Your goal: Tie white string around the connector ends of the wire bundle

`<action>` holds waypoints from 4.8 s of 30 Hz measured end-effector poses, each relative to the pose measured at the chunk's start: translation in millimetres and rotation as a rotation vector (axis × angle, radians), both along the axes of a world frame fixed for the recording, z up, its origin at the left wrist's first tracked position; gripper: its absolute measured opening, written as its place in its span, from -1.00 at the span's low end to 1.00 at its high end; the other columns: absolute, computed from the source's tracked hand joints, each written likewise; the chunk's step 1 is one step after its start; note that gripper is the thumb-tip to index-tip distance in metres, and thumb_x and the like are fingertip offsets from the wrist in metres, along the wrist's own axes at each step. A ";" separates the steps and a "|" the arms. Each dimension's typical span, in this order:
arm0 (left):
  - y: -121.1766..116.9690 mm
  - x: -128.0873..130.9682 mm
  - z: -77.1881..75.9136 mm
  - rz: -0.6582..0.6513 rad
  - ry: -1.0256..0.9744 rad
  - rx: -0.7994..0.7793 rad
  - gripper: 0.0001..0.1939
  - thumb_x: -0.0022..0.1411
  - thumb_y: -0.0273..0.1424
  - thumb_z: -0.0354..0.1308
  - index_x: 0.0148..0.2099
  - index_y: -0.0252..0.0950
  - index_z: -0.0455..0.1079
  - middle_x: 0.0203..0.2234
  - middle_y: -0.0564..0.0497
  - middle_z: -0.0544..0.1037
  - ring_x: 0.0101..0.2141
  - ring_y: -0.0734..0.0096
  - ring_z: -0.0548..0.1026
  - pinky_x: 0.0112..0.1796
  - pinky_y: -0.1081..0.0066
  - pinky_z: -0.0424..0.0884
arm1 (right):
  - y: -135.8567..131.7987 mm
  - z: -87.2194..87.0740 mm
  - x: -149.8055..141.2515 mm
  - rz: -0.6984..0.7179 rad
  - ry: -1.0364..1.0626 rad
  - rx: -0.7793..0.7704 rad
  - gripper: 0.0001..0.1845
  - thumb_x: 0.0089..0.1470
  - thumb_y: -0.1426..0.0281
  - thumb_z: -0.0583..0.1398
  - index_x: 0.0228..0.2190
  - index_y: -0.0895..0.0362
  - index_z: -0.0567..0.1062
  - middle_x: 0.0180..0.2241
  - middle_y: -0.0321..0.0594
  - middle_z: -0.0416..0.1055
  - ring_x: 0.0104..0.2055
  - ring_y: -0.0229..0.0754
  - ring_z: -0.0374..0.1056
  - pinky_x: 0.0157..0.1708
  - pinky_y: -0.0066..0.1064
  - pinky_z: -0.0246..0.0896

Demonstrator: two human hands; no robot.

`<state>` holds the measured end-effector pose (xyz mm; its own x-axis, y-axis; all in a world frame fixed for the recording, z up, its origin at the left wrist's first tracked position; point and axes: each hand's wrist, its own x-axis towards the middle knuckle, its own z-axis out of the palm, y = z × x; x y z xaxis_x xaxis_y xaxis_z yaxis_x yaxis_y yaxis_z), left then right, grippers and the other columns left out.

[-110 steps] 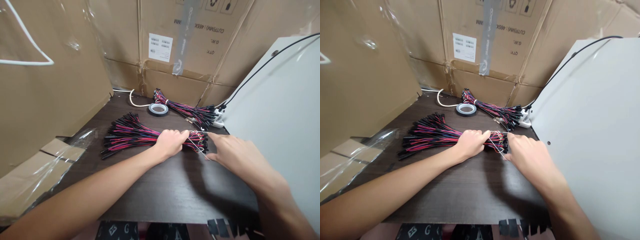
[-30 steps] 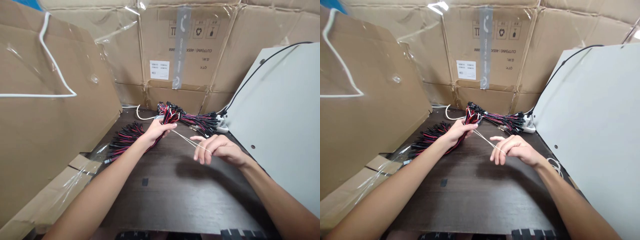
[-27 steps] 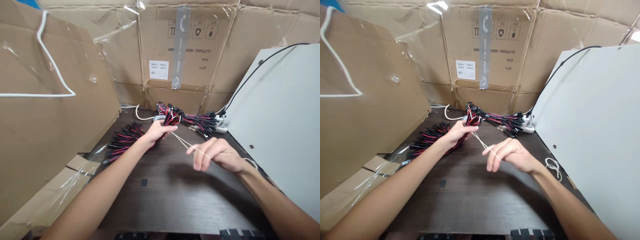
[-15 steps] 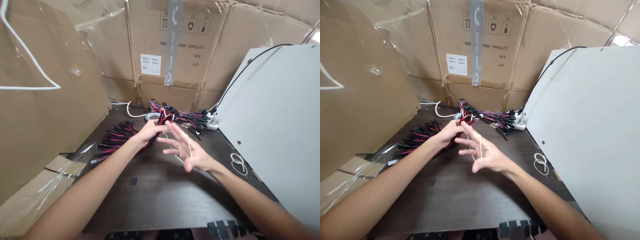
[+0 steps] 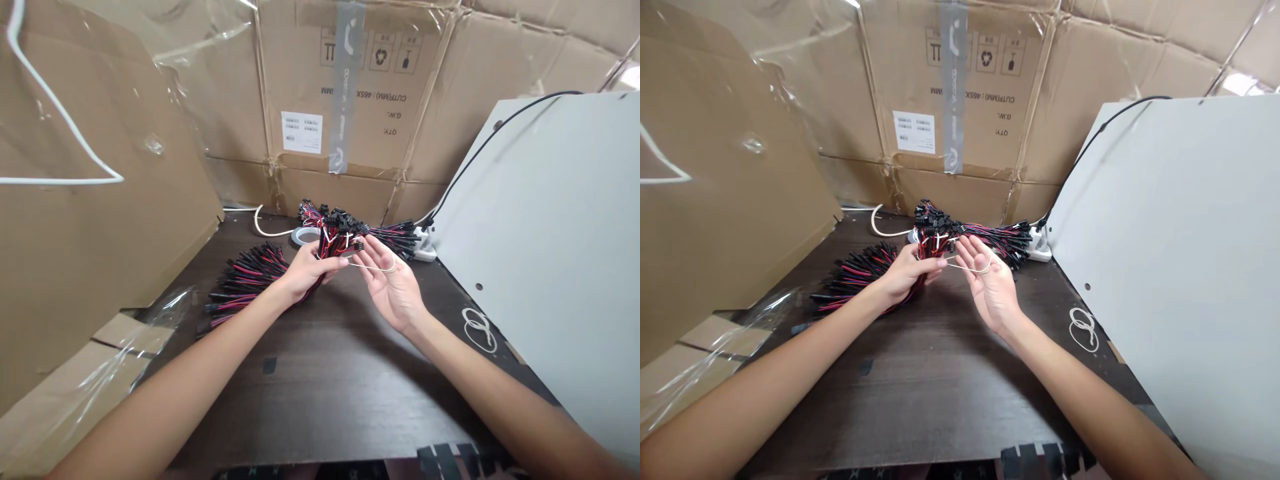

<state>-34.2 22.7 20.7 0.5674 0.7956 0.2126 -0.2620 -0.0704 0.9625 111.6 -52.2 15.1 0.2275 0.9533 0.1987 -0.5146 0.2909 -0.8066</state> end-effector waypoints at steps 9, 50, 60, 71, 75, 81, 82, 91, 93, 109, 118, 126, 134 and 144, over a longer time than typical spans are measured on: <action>-1.7 5.0 -3.3 -0.015 -0.008 0.037 -0.65 -0.11 -0.29 0.41 -0.38 -0.34 0.33 -0.63 0.16 0.30 -0.64 0.60 0.20 -0.61 0.53 0.15 | 4.7 -9.4 3.0 0.037 0.028 -0.067 -0.29 -0.20 -0.17 0.32 -0.18 0.10 0.44 0.05 -0.06 0.40 0.20 -0.03 0.26 0.30 -0.20 0.09; -22.4 35.5 -14.2 0.030 0.809 0.502 -0.67 0.05 -0.14 0.23 -0.19 -0.20 0.56 -0.40 0.07 0.55 -0.30 0.15 0.51 -0.26 0.36 0.39 | -9.4 33.1 50.4 -0.125 -0.798 -0.075 0.22 -0.54 -0.15 0.43 0.10 0.29 0.39 0.15 0.19 0.28 0.18 0.22 0.26 0.20 0.04 0.16; -28.8 35.2 -5.3 -0.007 0.974 0.553 -0.67 0.08 -0.03 0.18 -0.23 -0.10 0.55 -0.41 0.06 0.56 -0.32 0.11 0.54 -0.30 0.31 0.38 | -17.0 32.9 60.8 -0.106 -1.151 0.023 0.14 -0.34 -0.33 0.24 0.09 0.25 0.44 0.07 0.09 0.40 0.14 0.24 0.31 0.18 0.08 0.16; -43.4 38.7 -18.4 0.016 1.170 0.858 -0.63 0.15 -0.09 0.12 -0.15 -0.21 0.54 -0.35 -0.14 0.58 -0.30 -0.07 0.57 -0.35 0.18 0.47 | -20.0 33.3 53.0 -0.065 -1.334 -0.002 -0.30 -0.13 0.11 0.36 -0.01 0.26 0.52 -0.06 0.08 0.49 -0.06 0.18 0.47 0.01 0.01 0.40; -51.0 38.1 -21.8 -0.002 1.177 1.005 -0.63 0.20 -0.15 0.12 -0.02 -0.20 0.49 -0.40 -0.10 0.58 -0.33 -0.04 0.58 -0.34 0.16 0.48 | -16.8 33.2 59.1 0.097 -1.233 -0.141 -0.26 -0.20 0.18 0.40 0.01 0.27 0.50 0.00 0.09 0.45 -0.03 0.15 0.46 -0.01 -0.03 0.43; -59.1 39.1 -24.8 -0.100 1.097 1.179 -0.49 0.25 -0.16 0.13 0.15 -0.31 0.28 -0.35 -0.11 0.58 -0.34 -0.03 0.58 -0.35 0.14 0.49 | -15.1 40.9 69.0 0.424 -1.044 -0.349 -0.25 -0.19 0.26 0.42 0.06 0.23 0.45 0.00 0.01 0.47 0.04 0.05 0.42 0.08 -0.13 0.37; -60.2 39.2 -25.3 -0.116 1.090 1.195 -0.47 0.25 -0.16 0.13 0.17 -0.34 0.24 -0.34 -0.11 0.58 -0.35 -0.02 0.58 -0.35 0.15 0.49 | -14.6 41.2 70.1 0.468 -1.028 -0.362 -0.25 -0.17 0.28 0.42 0.07 0.24 0.44 0.01 0.01 0.46 0.05 0.03 0.41 0.10 -0.15 0.36; -64.4 37.5 -22.3 -0.105 1.085 1.216 -0.55 0.22 -0.18 0.08 0.05 -0.39 0.30 -0.35 -0.12 0.58 -0.37 0.05 0.57 -0.38 0.19 0.49 | -5.2 30.8 72.9 0.552 -0.905 -0.465 -0.39 -0.14 0.27 0.41 -0.04 0.24 0.50 -0.05 -0.07 0.51 0.00 -0.05 0.46 0.07 -0.26 0.37; -64.5 37.2 -20.5 -0.112 1.088 1.182 -0.56 0.21 -0.20 0.08 0.03 -0.38 0.32 -0.36 -0.12 0.58 -0.37 0.04 0.57 -0.36 0.18 0.49 | -6.4 30.3 73.0 0.521 -0.939 -0.456 -0.50 -0.15 0.24 0.41 -0.14 0.19 0.56 -0.13 -0.11 0.55 -0.08 -0.06 0.50 0.01 -0.28 0.42; -51.3 27.1 -12.1 -0.135 0.977 0.754 -0.71 -0.08 -0.29 0.30 -0.25 -0.21 0.43 -0.38 0.06 0.54 -0.37 0.25 0.49 -0.40 0.39 0.32 | -5.8 23.7 86.0 0.276 -0.790 -0.305 -0.55 -0.06 0.06 0.34 -0.32 0.19 0.57 -0.28 -0.06 0.57 -0.30 -0.14 0.53 -0.29 -0.33 0.47; -30.8 22.6 -10.5 -0.308 0.700 0.414 -0.73 -0.15 -0.37 0.45 -0.37 -0.35 0.52 -0.49 0.08 0.55 -0.43 0.39 0.45 -0.37 0.45 0.31 | -9.1 25.7 84.1 0.323 -0.815 -0.287 -0.60 -0.02 0.12 0.34 -0.30 0.20 0.56 -0.27 -0.07 0.57 -0.30 -0.16 0.52 -0.29 -0.36 0.45; -22.7 20.0 -12.0 -0.328 0.666 0.311 -0.83 -0.10 -0.42 0.38 -0.39 -0.36 0.53 -0.57 0.10 0.50 -0.50 0.45 0.42 -0.44 0.47 0.28 | -8.9 26.7 84.8 0.297 -0.856 -0.283 -0.59 -0.04 0.10 0.33 -0.31 0.19 0.56 -0.28 -0.08 0.57 -0.30 -0.15 0.52 -0.30 -0.34 0.45; -21.9 18.3 -14.6 -0.249 0.517 0.253 -0.79 0.02 -0.61 0.09 -0.26 -0.30 0.25 -0.44 0.07 0.53 -0.39 0.44 0.51 -0.27 0.42 0.41 | -10.6 27.2 80.5 0.274 -0.922 -0.234 -0.63 0.00 0.12 0.31 -0.31 0.19 0.56 -0.29 -0.08 0.57 -0.30 -0.14 0.52 -0.29 -0.33 0.45; -34.5 8.9 -8.2 -0.277 1.058 1.168 -0.80 0.14 -0.34 0.21 -0.20 -0.34 0.44 -0.28 -0.09 0.53 -0.21 0.12 0.50 -0.21 0.27 0.41 | -37.4 38.7 48.9 0.184 -1.784 -0.002 -0.81 0.11 0.28 0.19 -0.35 0.12 0.54 -0.36 -0.23 0.54 -0.34 -0.15 0.45 -0.32 -0.34 0.28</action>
